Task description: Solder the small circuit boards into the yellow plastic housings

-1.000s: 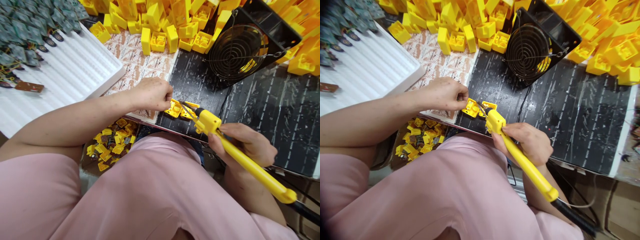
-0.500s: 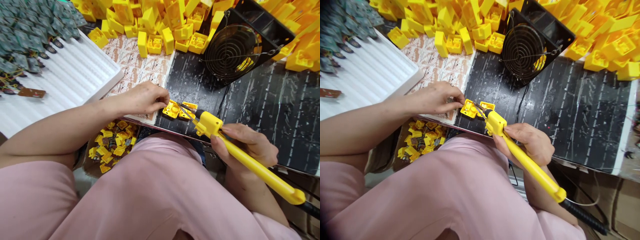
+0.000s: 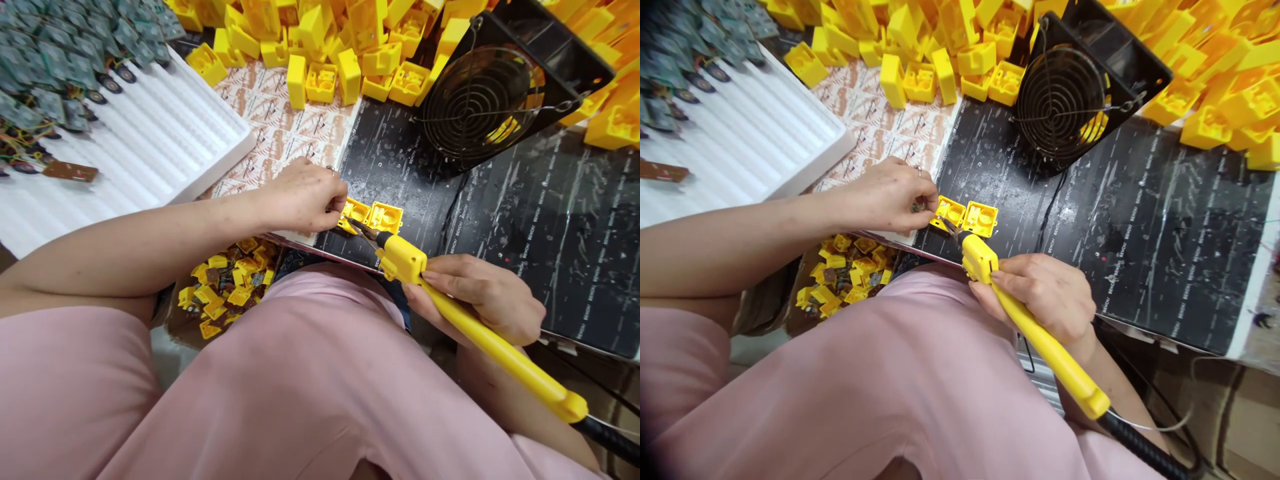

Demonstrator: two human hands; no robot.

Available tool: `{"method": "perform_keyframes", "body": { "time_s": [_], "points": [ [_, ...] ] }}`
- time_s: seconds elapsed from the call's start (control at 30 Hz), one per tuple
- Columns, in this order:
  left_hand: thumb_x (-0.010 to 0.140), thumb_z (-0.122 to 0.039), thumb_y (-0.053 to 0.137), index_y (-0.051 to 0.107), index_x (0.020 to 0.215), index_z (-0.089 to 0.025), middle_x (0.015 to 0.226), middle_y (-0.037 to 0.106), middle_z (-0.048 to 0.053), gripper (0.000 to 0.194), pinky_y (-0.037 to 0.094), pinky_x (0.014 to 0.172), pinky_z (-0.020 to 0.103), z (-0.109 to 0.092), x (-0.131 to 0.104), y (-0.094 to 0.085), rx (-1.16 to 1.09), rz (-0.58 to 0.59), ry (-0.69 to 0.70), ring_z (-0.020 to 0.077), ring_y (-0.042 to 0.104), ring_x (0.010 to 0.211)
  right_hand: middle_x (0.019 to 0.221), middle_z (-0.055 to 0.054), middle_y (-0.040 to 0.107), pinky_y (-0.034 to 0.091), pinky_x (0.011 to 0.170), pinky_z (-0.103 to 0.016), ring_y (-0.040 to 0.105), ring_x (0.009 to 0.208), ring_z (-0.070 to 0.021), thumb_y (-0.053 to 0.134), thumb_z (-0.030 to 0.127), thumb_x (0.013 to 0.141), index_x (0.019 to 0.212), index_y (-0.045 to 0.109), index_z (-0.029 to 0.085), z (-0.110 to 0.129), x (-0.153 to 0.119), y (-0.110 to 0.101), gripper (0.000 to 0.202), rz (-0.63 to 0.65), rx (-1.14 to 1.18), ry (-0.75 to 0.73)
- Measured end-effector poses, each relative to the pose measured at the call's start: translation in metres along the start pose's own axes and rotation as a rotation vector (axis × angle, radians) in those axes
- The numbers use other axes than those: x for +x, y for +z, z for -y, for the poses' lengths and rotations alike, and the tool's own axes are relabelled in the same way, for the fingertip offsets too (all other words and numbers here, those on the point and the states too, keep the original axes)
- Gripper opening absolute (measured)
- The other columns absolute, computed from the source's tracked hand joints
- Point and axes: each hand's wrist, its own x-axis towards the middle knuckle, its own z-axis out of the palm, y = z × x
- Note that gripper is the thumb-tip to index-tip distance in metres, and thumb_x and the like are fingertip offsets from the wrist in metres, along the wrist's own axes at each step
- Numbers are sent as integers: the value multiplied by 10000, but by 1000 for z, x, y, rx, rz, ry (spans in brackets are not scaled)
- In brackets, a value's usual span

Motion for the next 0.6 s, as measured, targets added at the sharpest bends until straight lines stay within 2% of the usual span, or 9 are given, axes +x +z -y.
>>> {"method": "perform_keyframes", "body": {
  "time_s": [0.17,0.37,0.53,0.6],
  "points": [
    [861,-275,566,789,926,-199,934,785,53,244,481,870,368,-8,5,-9,91,73,-36,279,739,994,826,-10,752,606,650,-212,734,720,-134,866,14,763,955,663,162,0,5,3,317,74,1,-48],
    [858,-290,578,791,916,-209,933,781,35,235,481,908,360,-10,8,-11,103,82,-33,260,737,1008,813,-38,739,606,662,-274,723,719,-163,809,26,830,941,640,172,8,16,-7,249,185,-87,-95],
    [863,-310,570,798,933,-214,952,781,35,257,487,856,337,-9,8,-13,77,102,-35,259,736,1003,816,-10,709,603,692,-246,712,730,-134,720,132,951,983,648,216,9,9,-15,115,96,-86,35],
    [851,-308,575,797,925,-215,937,779,34,252,488,840,334,-7,9,-13,74,98,-37,260,737,978,805,4,708,596,644,-242,708,704,-134,720,157,956,1020,664,240,4,4,-14,119,44,-93,62]
  ]
}}
